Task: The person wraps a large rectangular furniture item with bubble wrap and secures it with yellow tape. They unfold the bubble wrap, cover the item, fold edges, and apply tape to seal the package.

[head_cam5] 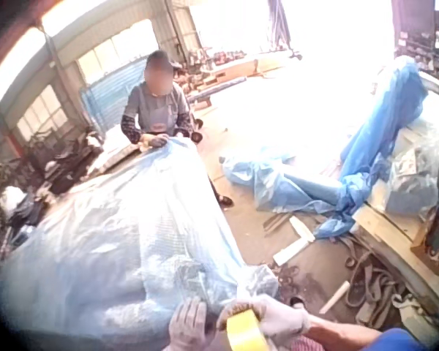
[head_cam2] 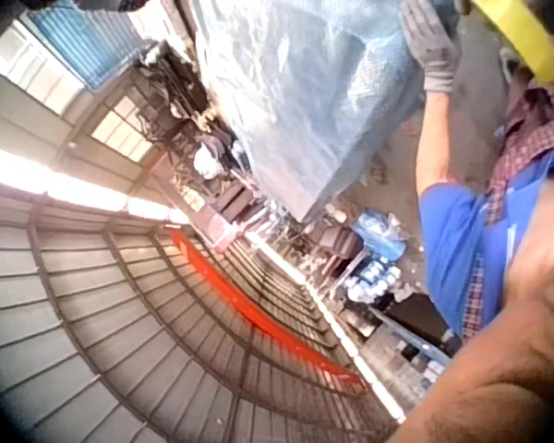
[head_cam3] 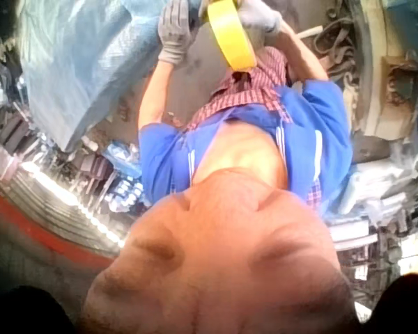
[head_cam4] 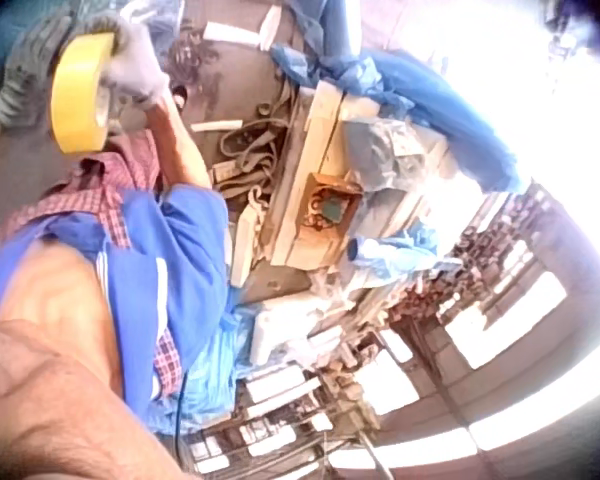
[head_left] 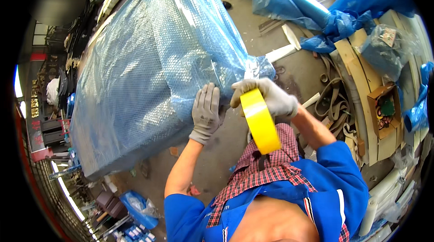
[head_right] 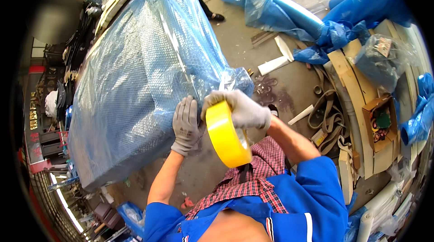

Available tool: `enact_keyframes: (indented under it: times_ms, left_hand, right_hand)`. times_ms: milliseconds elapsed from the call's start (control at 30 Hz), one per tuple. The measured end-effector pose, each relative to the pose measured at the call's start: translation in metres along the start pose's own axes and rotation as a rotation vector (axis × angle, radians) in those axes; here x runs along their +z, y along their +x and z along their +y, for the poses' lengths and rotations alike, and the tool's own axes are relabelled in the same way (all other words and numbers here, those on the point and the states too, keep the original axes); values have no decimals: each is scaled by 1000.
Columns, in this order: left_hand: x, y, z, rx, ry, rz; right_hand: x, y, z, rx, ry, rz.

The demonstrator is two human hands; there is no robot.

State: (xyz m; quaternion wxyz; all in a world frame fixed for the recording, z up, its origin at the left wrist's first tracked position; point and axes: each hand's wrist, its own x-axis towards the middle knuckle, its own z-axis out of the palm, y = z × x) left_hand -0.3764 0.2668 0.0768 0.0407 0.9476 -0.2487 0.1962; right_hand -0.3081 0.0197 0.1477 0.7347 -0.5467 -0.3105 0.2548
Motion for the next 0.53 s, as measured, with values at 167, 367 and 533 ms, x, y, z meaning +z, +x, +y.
enact_keyframes:
  times_ms: [167,367,533]
  left_hand:
    - [-27,5,32,-42,-333,84]
    - [-10,-51,130,-595,-1509,100]
    - [-7,-69,144,-761,-1485,-91]
  right_hand:
    - [39,-53,78,-244,-513,327]
    - [92,-76,94,-262,-748,767]
    - [127,-117,162,-10,-365,1079]
